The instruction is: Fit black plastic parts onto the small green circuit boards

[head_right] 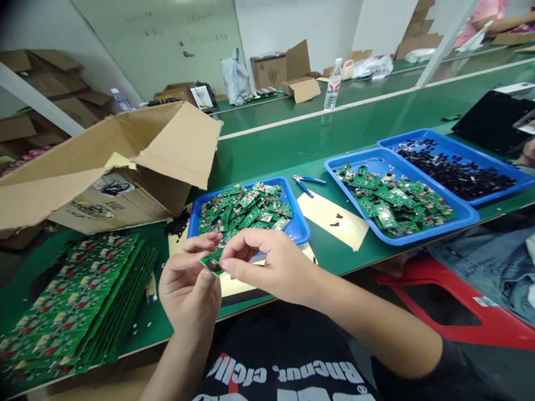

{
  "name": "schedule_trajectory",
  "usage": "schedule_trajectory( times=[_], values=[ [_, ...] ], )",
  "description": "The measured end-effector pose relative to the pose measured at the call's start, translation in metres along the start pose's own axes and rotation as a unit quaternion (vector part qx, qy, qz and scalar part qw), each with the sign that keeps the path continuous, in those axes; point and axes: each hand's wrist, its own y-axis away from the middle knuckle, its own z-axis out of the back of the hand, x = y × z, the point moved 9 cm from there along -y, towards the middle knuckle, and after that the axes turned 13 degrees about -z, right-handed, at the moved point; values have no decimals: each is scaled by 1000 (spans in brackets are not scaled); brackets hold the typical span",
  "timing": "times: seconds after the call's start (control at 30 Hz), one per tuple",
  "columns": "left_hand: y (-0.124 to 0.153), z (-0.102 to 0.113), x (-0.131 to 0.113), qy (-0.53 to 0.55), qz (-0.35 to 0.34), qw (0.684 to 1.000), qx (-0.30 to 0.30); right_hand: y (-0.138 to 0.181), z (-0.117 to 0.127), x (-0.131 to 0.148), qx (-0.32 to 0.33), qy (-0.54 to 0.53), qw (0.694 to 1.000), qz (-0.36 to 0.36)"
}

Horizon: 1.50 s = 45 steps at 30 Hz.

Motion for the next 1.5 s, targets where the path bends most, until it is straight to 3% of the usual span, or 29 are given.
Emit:
schedule_trajectory(
  times=[0.23,0.4,0.57,0.83,0.93,1.07,1.2,1.27,1.33,1.4,1.43,1.5],
  values=[
    [8,-5,-10,-123,25,990,67,8,2,15,-80,137,978,134],
    [7,-8,-15,-198,11,974,113,13,1,20,-122,205,953,185],
    [3,-10,-14,-261,-1,958,115,13,-3,17,-157,294,928,167],
    [10,-5,2,-256,66,960,89,15,2,11,-236,331,903,139],
    [10,-5,2,-260,52,959,97,15,-3,13,-229,391,878,152],
    [6,-8,-3,-297,13,949,108,12,-6,11,-218,417,872,135],
    [3,-16,-12,-333,-49,933,129,10,-11,12,-215,439,857,164],
    [3,-16,-14,-346,-70,926,132,8,0,13,-245,450,843,166],
    [4,-10,-14,-348,-67,929,108,11,31,16,-331,431,827,141],
    [5,1,-9,-324,-24,943,73,16,65,13,-398,356,840,92],
    [7,5,-4,-302,11,951,58,14,74,6,-377,303,873,62],
    [11,11,9,-248,90,964,39,5,69,-12,-252,186,950,8]
  ],
)
